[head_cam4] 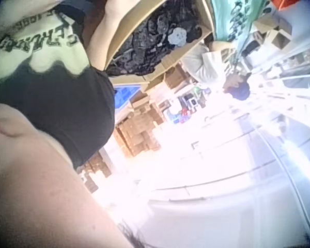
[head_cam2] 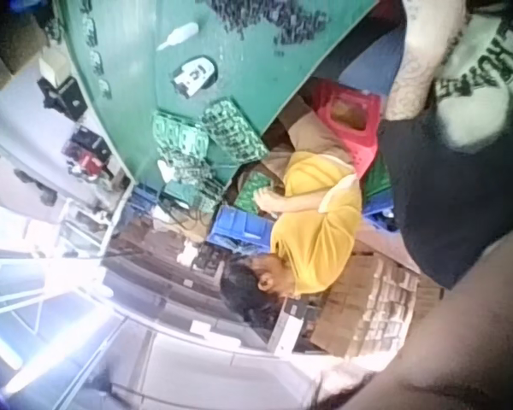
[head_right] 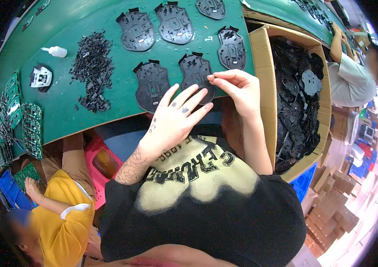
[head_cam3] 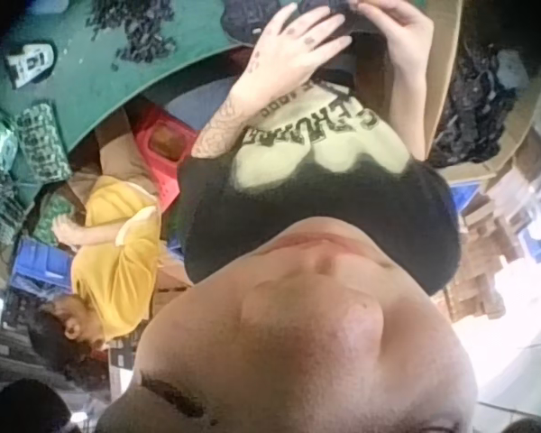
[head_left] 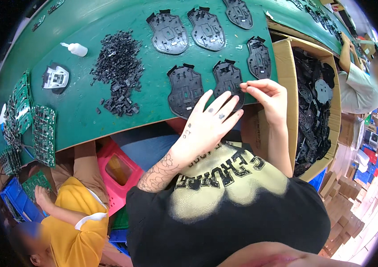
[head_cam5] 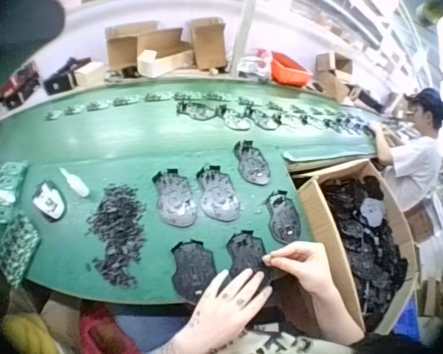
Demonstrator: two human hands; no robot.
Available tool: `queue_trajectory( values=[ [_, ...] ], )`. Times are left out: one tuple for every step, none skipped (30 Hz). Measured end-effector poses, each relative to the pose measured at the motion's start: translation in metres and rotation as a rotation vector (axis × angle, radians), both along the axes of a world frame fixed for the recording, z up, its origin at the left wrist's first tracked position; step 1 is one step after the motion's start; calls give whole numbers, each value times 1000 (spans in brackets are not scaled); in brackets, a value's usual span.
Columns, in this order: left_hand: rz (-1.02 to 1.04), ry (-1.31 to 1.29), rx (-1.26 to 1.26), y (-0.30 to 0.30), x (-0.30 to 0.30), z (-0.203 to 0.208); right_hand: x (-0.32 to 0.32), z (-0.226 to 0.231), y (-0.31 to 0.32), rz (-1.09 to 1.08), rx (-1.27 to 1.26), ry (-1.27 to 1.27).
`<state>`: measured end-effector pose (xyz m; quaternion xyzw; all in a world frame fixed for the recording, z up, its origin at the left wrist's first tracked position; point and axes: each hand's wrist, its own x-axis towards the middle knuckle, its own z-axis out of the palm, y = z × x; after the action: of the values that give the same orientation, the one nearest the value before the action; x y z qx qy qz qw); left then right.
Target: Assembling plastic computer mouse components at a factory workbench.
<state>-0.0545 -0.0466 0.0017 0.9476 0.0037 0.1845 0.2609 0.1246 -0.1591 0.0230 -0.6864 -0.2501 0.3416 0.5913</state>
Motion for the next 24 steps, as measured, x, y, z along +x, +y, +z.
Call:
queue_trajectory(
  values=[
    [-8, 9, 18, 1, 2, 0, -2, 0, -3, 8, -30, -82],
    [6, 13, 6, 2, 4, 0, -4, 2, -3, -1, -68, -120],
    [4, 15, 3, 3, 4, 0, -6, 4, -4, -9, -107, -155],
    [25, 17, -4, 5, 5, 0, -5, 3, -6, -9, -109, -153],
    [48, 21, -11, 6, 5, 0, -4, 2, -7, 5, -146, -191],
    [80, 10, 9, 8, 5, 1, -4, 1, -8, 17, -182, -231],
    [81, 11, 6, 9, 6, -2, -5, 1, -6, 19, -185, -229],
    [89, -25, 10, 10, 7, -6, -9, 3, -3, 7, -137, -221],
    [101, -59, 17, 11, 7, -7, -10, 5, 0, -1, -86, -210],
    [105, -87, 4, 13, 7, -8, -10, 3, 1, 4, -85, -207],
    [109, -84, 5, 13, 7, -8, -9, 0, 2, 55, -35, -224],
    [117, -101, 7, 13, 7, -10, -8, -3, 2, 102, 14, -243],
    [123, -119, 8, 12, 7, -12, -9, -3, 4, 103, 13, -242],
    [124, -118, 6, 12, 8, -13, -11, -3, 7, 85, 1, -174],
    [131, -129, 1, 12, 8, -13, -12, -2, 8, 67, -11, -106],
    [138, -140, -5, 12, 8, -13, -12, -2, 8, 67, -12, -104],
    [137, -138, -6, 13, 8, -12, -12, -2, 9, 73, -9, -102],
    [140, -141, -4, 13, 8, -13, -12, -2, 8, 80, -7, -100],
    [143, -143, -2, 12, 7, -13, -13, -2, 8, 81, -9, -97],
    [144, -141, -4, 13, 7, -13, -15, -2, 9, 60, -22, -90],
    [140, -140, -5, 13, 8, -13, -16, -2, 9, 35, -36, -85],
    [137, -138, -6, 13, 8, -13, -16, -2, 7, 32, -40, -86],
    [134, -139, -9, 12, 8, -14, -15, -2, 5, 19, -69, -123],
    [136, -138, -12, 13, 8, -14, -15, -3, 5, 10, -97, -158]
  ],
)
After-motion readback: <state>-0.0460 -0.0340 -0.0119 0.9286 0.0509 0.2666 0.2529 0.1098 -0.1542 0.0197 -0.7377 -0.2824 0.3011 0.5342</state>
